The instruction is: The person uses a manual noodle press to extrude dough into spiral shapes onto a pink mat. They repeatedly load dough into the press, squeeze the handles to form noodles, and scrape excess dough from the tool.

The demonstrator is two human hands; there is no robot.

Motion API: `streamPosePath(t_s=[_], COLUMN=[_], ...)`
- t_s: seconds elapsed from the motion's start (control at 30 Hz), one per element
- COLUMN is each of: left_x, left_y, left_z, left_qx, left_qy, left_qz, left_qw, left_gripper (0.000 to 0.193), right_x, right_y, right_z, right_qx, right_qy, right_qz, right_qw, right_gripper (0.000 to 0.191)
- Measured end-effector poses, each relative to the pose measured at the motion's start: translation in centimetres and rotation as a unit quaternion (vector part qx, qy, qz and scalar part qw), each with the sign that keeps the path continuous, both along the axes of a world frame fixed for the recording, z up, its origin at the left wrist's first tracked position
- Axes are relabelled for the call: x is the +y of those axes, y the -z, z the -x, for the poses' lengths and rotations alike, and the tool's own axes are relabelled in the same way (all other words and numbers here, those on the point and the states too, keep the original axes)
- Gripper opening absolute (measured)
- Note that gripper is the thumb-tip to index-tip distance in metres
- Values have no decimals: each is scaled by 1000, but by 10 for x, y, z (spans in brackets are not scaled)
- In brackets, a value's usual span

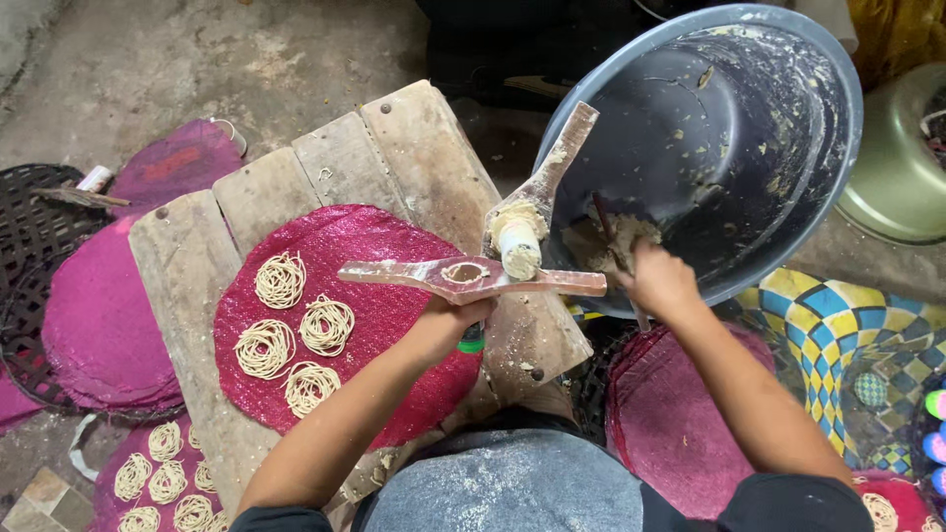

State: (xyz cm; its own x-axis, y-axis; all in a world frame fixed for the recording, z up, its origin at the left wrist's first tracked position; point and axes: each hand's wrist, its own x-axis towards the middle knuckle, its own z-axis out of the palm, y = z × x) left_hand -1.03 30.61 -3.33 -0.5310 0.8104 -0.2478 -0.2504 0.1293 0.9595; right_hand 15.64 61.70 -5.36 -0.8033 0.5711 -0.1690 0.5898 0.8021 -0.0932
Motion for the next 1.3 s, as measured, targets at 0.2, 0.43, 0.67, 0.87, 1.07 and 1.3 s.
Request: streamPosePath(t_s=[0.2, 0.43, 0.67, 0.87, 1.07, 1.3], left_x=[14, -7, -60, -71, -67, -122], left_y=[-8, -12, -14, -19, -11, -29], left_z=[6, 25, 32, 26, 44, 60], left_qx=[-7, 45, 73, -170, -177, 107], left_qy=[12, 83, 95, -121, -183, -93], left_qz=[74, 45, -28, -107, -184, 23], left_qw=[997, 995, 992, 972, 949, 990], left_gripper=[31, 32, 34, 28, 23, 38], right_x=[36, -9, -76, -133, -183, -110], right_y=[49, -99, -160, -118, -69, -73], right_z=[-37, -67, 6, 47, 58, 73], right_qx=[-34, 272, 287, 381, 415, 252], right_qy=[172, -36, -272, -263, -209, -16], right_qz=[156, 371, 78, 148, 283, 660], right_qw=[972, 887, 915, 874, 839, 708], right_gripper=[39, 27, 45, 37, 39, 41])
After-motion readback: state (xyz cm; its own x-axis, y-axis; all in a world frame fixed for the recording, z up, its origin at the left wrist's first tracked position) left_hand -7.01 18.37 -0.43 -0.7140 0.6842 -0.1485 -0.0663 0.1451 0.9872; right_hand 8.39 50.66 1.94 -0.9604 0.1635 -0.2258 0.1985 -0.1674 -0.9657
